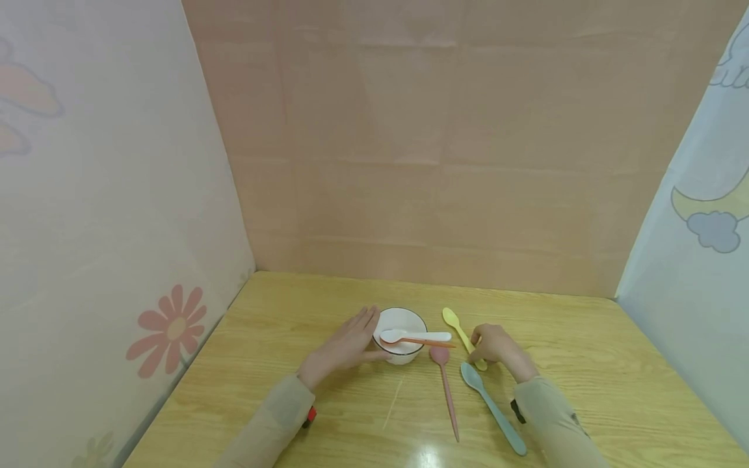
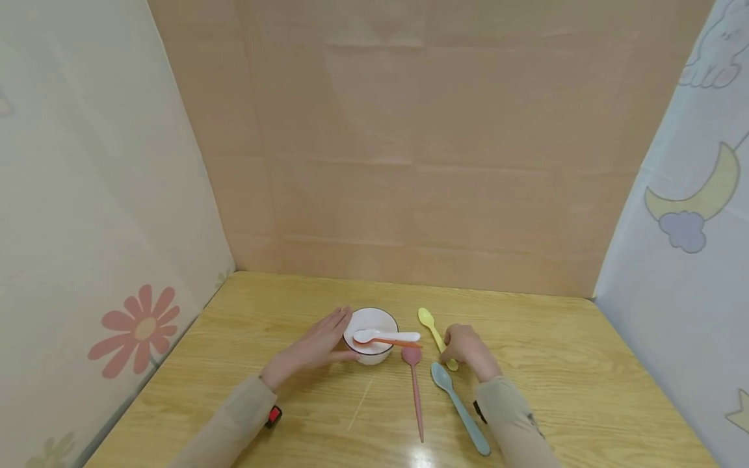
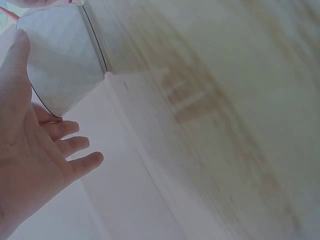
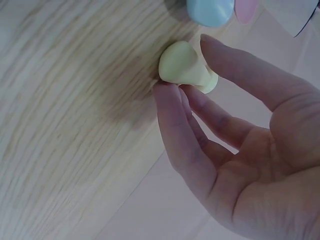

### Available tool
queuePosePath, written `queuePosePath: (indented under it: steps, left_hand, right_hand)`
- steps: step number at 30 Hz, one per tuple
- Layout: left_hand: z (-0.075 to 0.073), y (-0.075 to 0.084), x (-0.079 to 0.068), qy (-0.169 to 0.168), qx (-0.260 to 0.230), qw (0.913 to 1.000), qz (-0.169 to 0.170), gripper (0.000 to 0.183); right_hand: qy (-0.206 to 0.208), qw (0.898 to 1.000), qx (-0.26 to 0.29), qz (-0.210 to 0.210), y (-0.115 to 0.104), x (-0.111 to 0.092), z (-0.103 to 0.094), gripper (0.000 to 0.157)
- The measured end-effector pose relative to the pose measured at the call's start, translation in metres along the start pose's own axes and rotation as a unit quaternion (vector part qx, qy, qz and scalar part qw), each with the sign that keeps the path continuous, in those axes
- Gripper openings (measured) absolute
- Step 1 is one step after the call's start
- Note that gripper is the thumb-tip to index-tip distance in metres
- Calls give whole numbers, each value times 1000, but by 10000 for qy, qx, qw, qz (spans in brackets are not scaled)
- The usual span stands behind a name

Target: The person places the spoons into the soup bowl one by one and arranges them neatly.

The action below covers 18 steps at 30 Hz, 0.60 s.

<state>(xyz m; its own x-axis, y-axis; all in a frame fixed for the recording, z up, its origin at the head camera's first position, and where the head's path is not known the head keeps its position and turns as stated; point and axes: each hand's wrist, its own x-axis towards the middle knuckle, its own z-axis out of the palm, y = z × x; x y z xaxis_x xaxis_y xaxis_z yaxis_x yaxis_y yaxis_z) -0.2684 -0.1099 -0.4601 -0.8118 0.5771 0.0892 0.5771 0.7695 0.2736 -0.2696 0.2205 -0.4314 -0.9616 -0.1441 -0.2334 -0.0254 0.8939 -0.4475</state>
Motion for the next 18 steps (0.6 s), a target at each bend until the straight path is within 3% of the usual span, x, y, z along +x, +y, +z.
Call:
queuePosePath:
  steps: [18]
  left_hand:
    - [1,0,0,-3,46,10000,8,97]
  right_hand:
    - [116,9999,-81,3,-4,-2,4,33]
